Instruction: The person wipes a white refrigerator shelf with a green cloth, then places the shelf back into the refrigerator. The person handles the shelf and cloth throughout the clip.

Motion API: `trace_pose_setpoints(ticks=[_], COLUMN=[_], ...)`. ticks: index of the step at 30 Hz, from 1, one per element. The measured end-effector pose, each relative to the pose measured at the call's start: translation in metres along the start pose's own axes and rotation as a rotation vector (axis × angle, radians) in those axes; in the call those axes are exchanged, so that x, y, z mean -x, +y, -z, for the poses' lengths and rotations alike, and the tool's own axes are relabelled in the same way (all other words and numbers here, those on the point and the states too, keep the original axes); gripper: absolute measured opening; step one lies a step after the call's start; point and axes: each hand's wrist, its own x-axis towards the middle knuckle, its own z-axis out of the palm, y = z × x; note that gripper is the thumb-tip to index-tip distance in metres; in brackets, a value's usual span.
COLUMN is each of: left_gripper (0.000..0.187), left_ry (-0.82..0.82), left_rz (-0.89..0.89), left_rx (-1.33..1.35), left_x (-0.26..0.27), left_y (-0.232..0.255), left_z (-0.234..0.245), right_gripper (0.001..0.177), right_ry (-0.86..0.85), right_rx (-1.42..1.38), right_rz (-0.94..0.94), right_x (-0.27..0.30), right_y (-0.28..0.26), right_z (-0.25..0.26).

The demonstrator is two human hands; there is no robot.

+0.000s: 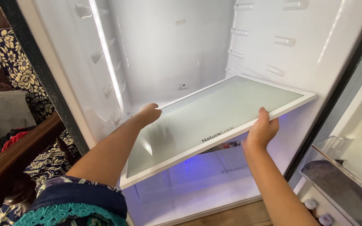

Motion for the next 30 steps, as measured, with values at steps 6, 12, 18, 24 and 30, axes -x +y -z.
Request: trace_pose_setpoints(ticks=[6, 12, 18, 24, 30], left_gripper=[0.088, 0.116, 0.104, 0.049, 0.039], left_ry=[-0.221, -0.293, 0.087, 0.218, 0.261], left_rz=[-0.235, -0.645, -0.392, -0.624, -0.715], left_rx=[0.007, -0.085, -0.418, -0.494, -0.513], left_x=[0.137, 0.204, 0.236, 0.228, 0.227], left_y=[0.128, 0.208, 0.24, 0.221, 0.219], left_z=[0.04, 0.032, -0.012, -0.03, -0.03], right_gripper=[0.036, 0.033, 0.031, 0.032, 0.03], right_ry=[0.031, 0.032, 0.037, 0.007, -0.009], right_rx=[0.016, 0.027, 0.115, 0.091, 0.118], right_rz=[-0.014, 0.018, -0.053, -0.013, -0.041], right_x=[0.01, 0.02, 0.03, 0.031, 0.044], right_y=[0.008, 0.003, -0.01, -0.008, -0.032], right_z=[-0.001, -0.007, -0.008, 0.001, -0.002])
